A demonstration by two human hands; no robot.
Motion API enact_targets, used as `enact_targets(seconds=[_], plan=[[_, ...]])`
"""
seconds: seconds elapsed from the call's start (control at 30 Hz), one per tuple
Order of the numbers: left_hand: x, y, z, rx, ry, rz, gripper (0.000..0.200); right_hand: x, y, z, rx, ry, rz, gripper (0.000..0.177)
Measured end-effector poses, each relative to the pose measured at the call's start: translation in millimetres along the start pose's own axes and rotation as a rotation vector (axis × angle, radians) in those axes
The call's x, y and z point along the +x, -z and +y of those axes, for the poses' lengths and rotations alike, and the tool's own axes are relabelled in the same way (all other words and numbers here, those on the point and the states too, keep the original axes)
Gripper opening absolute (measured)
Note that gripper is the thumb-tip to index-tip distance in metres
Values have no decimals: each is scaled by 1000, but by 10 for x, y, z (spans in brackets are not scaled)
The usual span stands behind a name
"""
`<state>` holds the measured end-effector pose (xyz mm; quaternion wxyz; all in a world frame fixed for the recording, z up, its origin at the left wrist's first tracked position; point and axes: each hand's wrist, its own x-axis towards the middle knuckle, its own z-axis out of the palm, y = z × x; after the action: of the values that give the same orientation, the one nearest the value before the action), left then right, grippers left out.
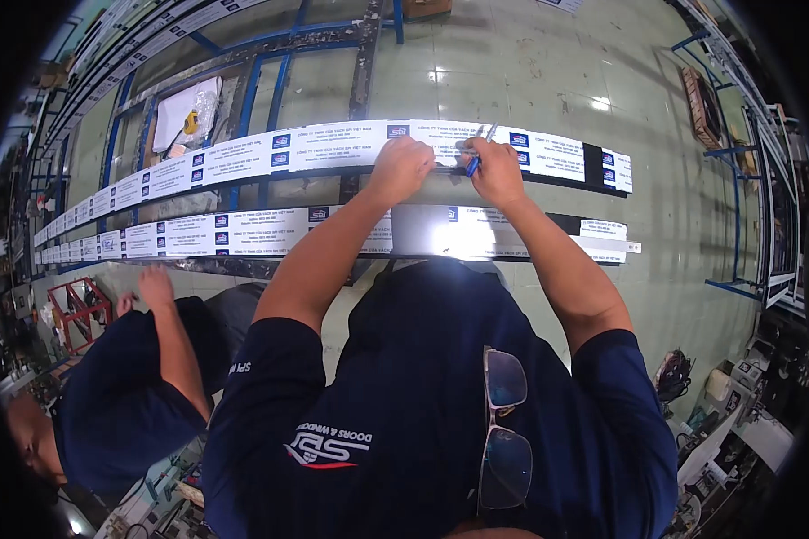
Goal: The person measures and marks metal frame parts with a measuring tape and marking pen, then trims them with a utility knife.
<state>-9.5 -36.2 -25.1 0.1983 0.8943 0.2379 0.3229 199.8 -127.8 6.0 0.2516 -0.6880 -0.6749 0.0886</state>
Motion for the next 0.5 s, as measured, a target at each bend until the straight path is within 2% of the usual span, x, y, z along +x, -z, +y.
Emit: enact_targets(seconds=[0.07, 0.2, 0.27, 0.4, 0.5], plan=[[16, -14, -41, -3, -84, 21, 13, 42, 8, -88, -6, 15, -51, 19], [53, 17, 55, 68, -96, -55, 13, 139, -66, -190, -35, 61, -131, 21], [56, -25, 76, 27, -92, 1, 14, 195, -65, -217, -61, 64, -147, 22], [2, -143, 51, 55, 14, -31, 12, 281, -156, -134, -141, 177, -182, 24], [-7, -180, 50, -47, 20, 4, 8, 341, -159, -84, -155, 182, -286, 24]])
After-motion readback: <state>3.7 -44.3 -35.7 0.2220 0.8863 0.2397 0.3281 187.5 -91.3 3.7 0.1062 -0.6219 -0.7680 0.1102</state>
